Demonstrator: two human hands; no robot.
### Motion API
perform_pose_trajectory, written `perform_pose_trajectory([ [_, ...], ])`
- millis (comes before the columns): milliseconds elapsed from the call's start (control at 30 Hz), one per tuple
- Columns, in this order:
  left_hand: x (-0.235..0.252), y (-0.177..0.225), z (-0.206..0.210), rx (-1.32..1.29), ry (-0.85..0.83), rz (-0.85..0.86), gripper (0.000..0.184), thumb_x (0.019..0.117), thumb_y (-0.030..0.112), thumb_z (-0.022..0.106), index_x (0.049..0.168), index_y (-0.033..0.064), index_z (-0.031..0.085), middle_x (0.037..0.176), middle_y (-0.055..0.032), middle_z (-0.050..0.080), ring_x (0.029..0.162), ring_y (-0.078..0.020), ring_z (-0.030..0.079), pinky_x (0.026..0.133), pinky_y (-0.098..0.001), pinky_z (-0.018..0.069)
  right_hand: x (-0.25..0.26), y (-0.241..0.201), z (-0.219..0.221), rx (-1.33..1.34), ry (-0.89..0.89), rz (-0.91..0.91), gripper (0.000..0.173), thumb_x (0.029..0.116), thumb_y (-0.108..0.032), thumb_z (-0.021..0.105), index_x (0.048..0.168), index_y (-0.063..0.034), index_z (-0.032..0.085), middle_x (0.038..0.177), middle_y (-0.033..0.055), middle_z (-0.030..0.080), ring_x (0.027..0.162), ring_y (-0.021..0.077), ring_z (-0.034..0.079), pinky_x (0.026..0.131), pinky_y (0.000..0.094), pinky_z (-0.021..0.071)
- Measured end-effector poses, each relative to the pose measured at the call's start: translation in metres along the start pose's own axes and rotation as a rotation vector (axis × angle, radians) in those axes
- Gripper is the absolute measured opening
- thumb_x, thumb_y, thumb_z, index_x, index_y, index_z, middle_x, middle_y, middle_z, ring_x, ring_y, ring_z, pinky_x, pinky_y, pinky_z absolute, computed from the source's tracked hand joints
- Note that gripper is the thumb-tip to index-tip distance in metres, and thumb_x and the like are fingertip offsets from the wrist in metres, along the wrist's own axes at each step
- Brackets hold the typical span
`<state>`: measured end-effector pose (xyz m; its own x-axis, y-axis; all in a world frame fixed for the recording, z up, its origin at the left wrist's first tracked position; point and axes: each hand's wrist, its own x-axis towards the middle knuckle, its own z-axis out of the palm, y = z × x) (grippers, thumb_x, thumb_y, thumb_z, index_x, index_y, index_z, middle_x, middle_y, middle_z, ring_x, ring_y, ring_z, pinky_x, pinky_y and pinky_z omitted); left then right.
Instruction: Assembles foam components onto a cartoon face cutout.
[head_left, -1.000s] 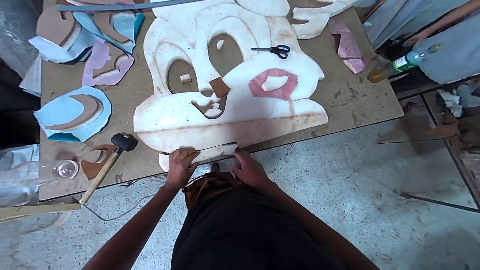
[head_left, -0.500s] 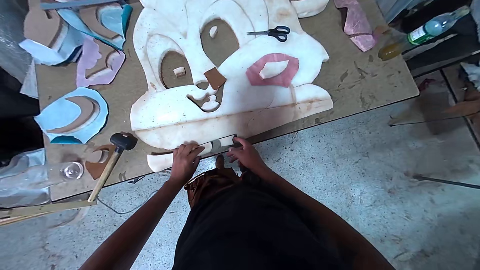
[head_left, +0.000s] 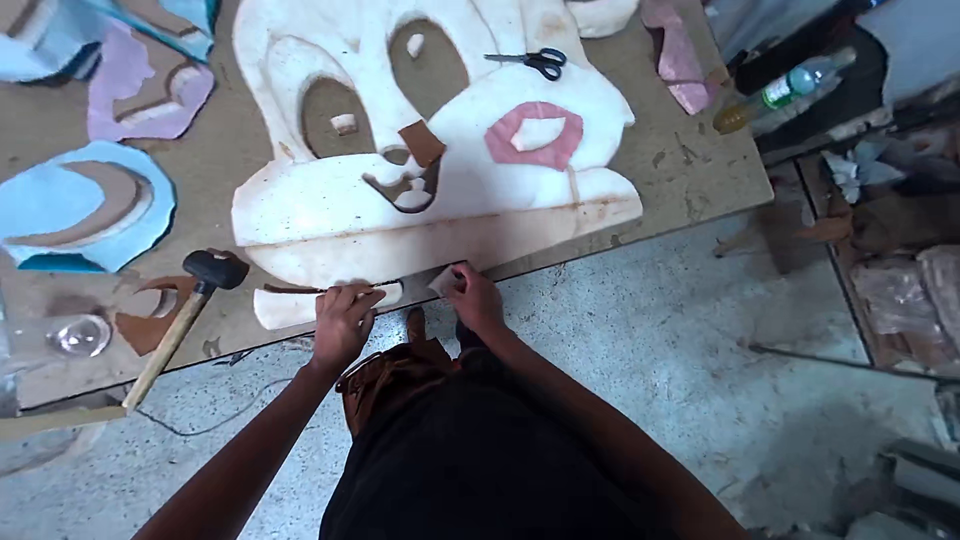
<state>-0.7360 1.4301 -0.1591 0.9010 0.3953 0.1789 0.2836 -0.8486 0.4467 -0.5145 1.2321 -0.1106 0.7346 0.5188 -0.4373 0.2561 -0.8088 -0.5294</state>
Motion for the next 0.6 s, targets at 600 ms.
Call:
perform_pose_trajectory([
  [600, 0.012, 0.0, 0.004, -0.096, 0.037, 0.017, 0.029, 0.0974, 0.026, 0.06, 0.122, 0.033, 0.074, 0.126, 0.0046, 0.065, 0.114, -0.0207, 0.057, 0.093, -0.0474, 0.0453, 0.001, -0.01, 0.005, -0.231, 0.192, -0.516, 0.042, 0.0869, -0.01, 0.071, 0.125, -0.027, 0.073, 0.136, 0.0051, 0.058, 0.133, 0.0251, 0.049, 0.11, 0.0459, 0.0464],
])
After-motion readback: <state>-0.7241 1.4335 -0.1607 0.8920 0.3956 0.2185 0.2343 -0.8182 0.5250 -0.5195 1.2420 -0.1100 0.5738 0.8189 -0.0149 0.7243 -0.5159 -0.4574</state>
